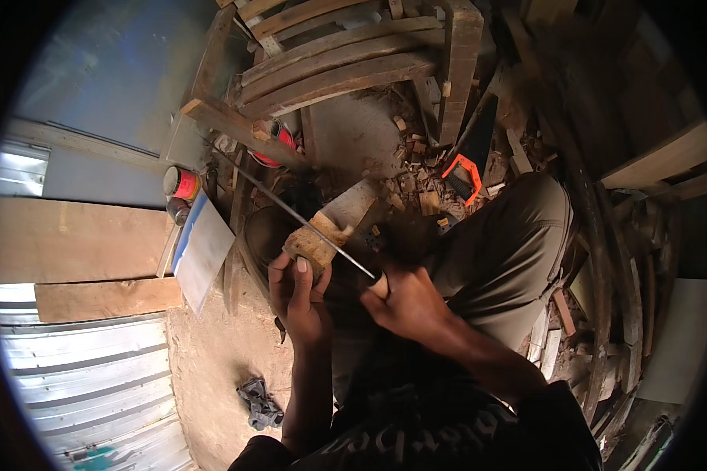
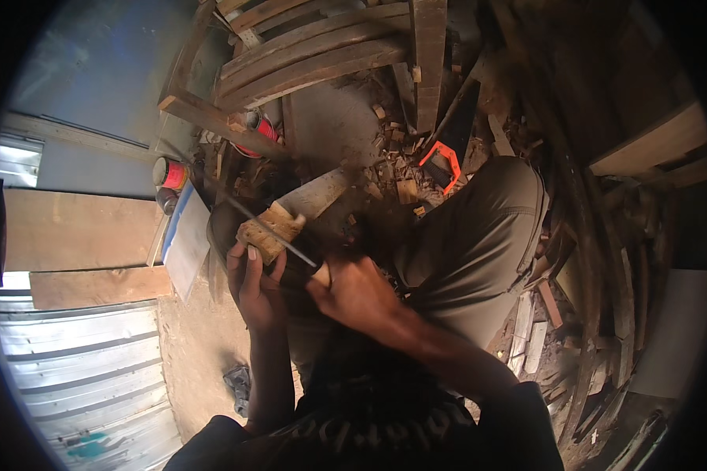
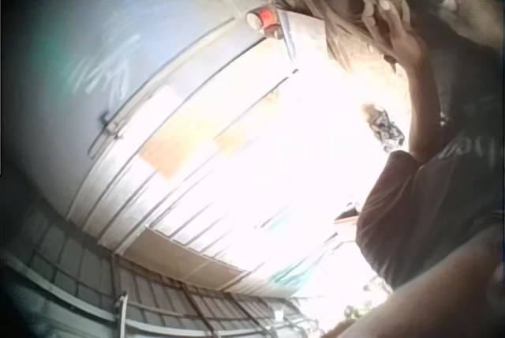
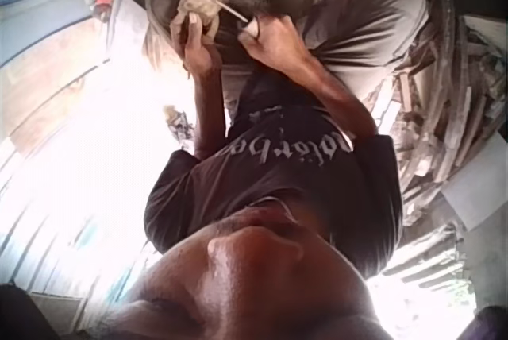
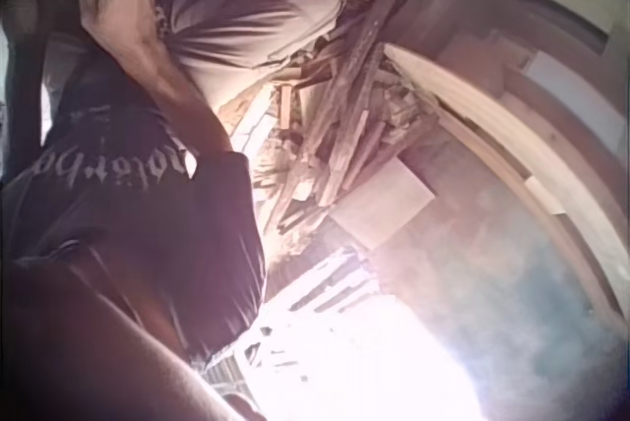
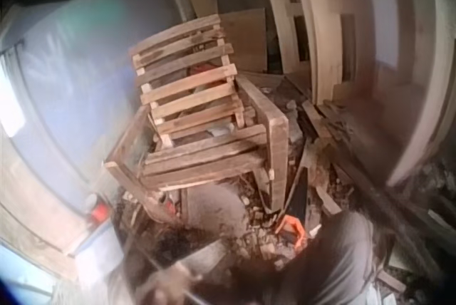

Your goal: The person uses a hand saw and a crowbar to cut and pry apart wooden slats from a pallet. They repeatedly saw through individual slats and then lever them off the frame, accumulating loose pieces on the floor.

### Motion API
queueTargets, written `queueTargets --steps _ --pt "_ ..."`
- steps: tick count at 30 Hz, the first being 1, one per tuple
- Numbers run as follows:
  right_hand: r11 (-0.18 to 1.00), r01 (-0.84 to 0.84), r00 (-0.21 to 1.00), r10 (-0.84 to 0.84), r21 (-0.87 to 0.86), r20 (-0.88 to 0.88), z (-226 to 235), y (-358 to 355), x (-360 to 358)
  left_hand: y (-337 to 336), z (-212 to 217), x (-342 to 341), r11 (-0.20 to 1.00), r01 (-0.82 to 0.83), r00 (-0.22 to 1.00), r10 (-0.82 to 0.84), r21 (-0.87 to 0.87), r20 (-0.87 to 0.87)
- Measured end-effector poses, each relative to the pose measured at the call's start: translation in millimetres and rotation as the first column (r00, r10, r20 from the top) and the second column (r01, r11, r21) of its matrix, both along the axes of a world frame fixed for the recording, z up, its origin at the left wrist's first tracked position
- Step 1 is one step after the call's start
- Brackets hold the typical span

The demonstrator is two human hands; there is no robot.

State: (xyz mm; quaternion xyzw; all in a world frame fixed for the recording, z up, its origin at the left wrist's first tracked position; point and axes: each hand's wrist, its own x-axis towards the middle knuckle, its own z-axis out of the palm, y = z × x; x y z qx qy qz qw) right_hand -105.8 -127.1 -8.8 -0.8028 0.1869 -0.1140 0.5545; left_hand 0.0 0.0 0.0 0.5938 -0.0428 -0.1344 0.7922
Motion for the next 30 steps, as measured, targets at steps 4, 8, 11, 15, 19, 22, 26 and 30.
queueTargets --steps 4,8,11,15,19,22,26,30 --pt "0.996 0.005 0.992 -0.016 0.090 0.125 24 2 -4 5 -7 1 0.997 0.021 1.000 -0.022 -0.071 -0.002" --pt "0.999 -0.036 0.996 0.034 -0.021 -0.085 -17 -3 11 -11 2 4 1.000 0.025 0.997 -0.026 0.008 0.069" --pt "1.000 0.007 1.000 -0.007 -0.011 0.001 4 -1 8 -7 3 6 1.000 0.025 0.999 -0.025 -0.014 -0.033" --pt "0.985 0.114 0.949 -0.145 0.126 0.281 45 10 1 10 -3 6 0.996 0.054 0.997 -0.058 -0.074 -0.051" --pt "1.000 -0.020 0.999 0.019 -0.019 -0.051 -26 5 8 5 1 -6 1.000 -0.006 0.999 0.006 0.003 -0.049" --pt "0.997 -0.055 0.994 0.050 -0.051 -0.095 -10 6 3 10 1 -12 0.999 -0.006 0.998 0.008 0.036 -0.057" --pt "1.000 0.005 0.963 -0.010 0.021 0.268 38 6 4 10 -9 -2 0.998 0.063 0.998 -0.063 -0.025 -0.027" --pt "0.992 -0.051 0.986 0.031 -0.115 -0.165 -45 6 5 -2 1 -9 0.999 -0.020 0.999 0.021 0.037 -0.027"
